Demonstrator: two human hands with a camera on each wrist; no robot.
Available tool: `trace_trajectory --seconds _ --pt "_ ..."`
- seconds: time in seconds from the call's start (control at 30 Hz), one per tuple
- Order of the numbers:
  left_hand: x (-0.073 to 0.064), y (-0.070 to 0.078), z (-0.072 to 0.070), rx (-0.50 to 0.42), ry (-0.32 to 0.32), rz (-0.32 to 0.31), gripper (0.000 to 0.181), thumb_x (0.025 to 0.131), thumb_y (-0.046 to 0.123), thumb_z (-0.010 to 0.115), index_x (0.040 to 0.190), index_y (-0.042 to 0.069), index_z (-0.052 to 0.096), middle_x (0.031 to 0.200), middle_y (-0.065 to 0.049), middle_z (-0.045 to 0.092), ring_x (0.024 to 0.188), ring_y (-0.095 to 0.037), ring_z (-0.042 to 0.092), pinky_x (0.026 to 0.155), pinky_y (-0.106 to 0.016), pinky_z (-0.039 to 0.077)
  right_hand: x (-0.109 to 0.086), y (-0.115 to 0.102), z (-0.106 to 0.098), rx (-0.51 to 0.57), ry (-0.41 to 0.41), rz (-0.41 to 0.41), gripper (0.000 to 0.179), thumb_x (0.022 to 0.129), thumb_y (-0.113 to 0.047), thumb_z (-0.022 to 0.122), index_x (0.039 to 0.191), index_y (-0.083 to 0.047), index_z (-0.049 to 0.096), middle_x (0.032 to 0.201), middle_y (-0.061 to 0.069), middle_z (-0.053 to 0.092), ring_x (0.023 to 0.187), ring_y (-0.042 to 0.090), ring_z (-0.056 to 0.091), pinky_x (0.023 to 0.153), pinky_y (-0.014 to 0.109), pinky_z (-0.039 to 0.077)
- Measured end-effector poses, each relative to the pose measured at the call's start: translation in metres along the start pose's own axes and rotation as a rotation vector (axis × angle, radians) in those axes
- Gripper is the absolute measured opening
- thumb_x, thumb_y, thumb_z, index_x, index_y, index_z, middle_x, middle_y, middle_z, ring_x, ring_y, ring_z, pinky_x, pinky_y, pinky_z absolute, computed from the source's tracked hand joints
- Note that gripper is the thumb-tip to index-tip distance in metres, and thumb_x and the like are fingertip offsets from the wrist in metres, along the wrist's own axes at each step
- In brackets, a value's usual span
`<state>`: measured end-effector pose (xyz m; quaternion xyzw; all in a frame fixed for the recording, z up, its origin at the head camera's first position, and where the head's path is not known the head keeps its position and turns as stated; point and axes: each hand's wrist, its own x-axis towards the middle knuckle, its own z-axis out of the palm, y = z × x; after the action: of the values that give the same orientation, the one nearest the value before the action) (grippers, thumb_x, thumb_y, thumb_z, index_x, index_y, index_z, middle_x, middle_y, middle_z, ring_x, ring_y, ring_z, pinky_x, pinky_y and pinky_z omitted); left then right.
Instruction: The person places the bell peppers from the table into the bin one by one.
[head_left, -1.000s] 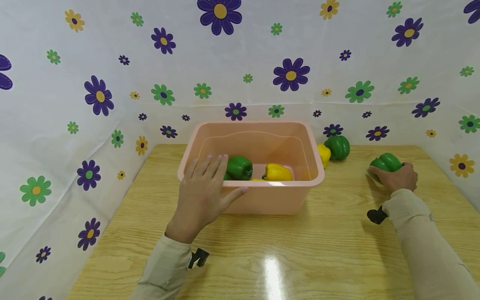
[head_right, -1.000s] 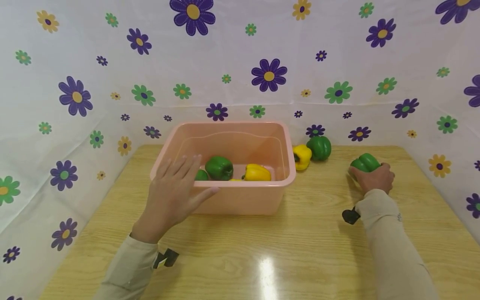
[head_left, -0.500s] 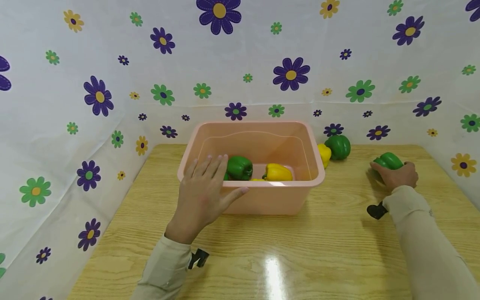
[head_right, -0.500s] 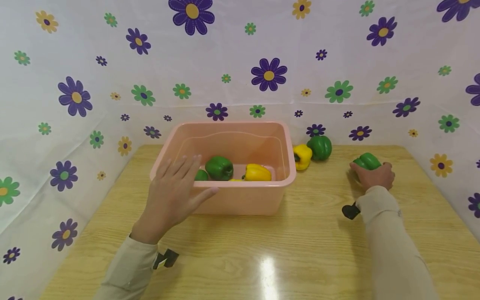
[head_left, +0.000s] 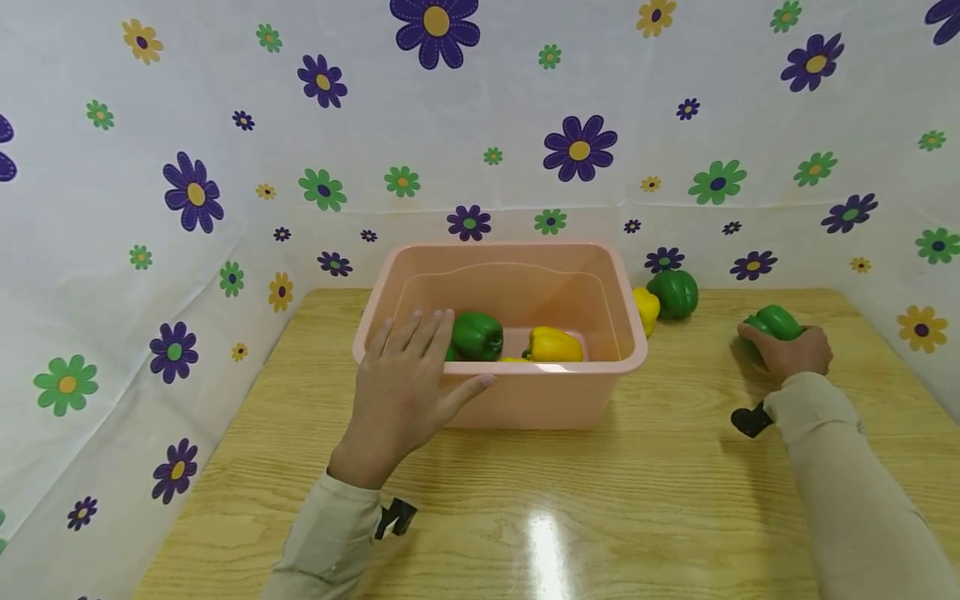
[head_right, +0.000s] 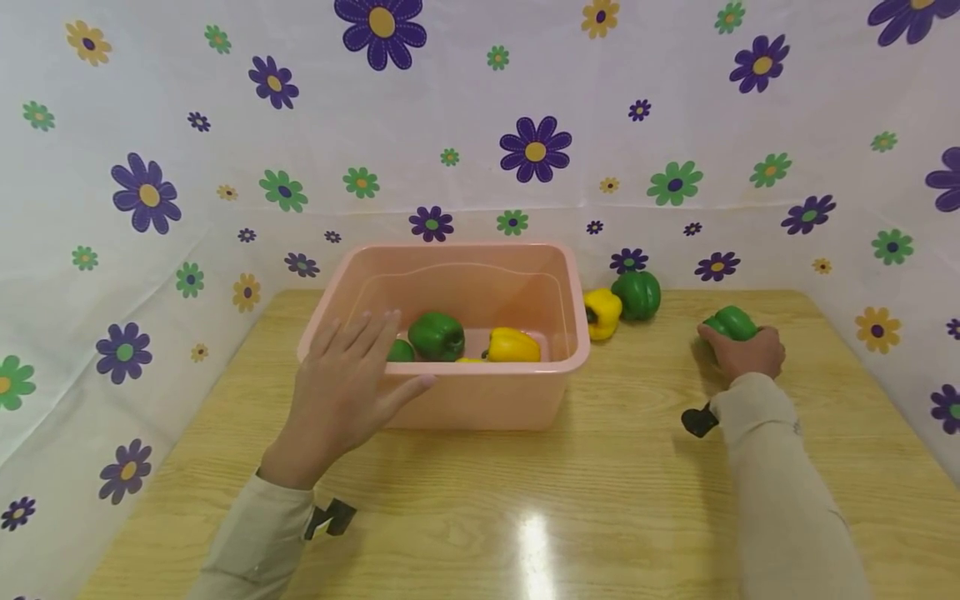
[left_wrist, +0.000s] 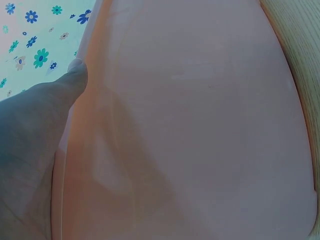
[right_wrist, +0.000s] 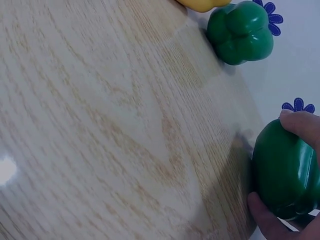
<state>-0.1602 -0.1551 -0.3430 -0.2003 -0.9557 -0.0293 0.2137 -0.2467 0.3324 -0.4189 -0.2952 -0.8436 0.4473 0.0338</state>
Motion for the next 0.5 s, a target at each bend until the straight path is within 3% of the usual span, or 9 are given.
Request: trace_trajectory --seconds 0.5 --pt "-0.0001 0.0011 -0.0014 0.001 -0.013 -0.004 0.092 0.093 0.074 0.048 0.154 0.005 0.043 0.153 -0.014 0.049 0.142 -0.036 0.042 0.118 -0.06 0.024 0.0034 0.0087 -0.0039 0.005 0.005 0.007 0.109 0.087 -0.061 0.063 0.154 0.013 0.018 0.151 0.037 0.029 0.136 0.047 0.036 0.109 0.059 0.039"
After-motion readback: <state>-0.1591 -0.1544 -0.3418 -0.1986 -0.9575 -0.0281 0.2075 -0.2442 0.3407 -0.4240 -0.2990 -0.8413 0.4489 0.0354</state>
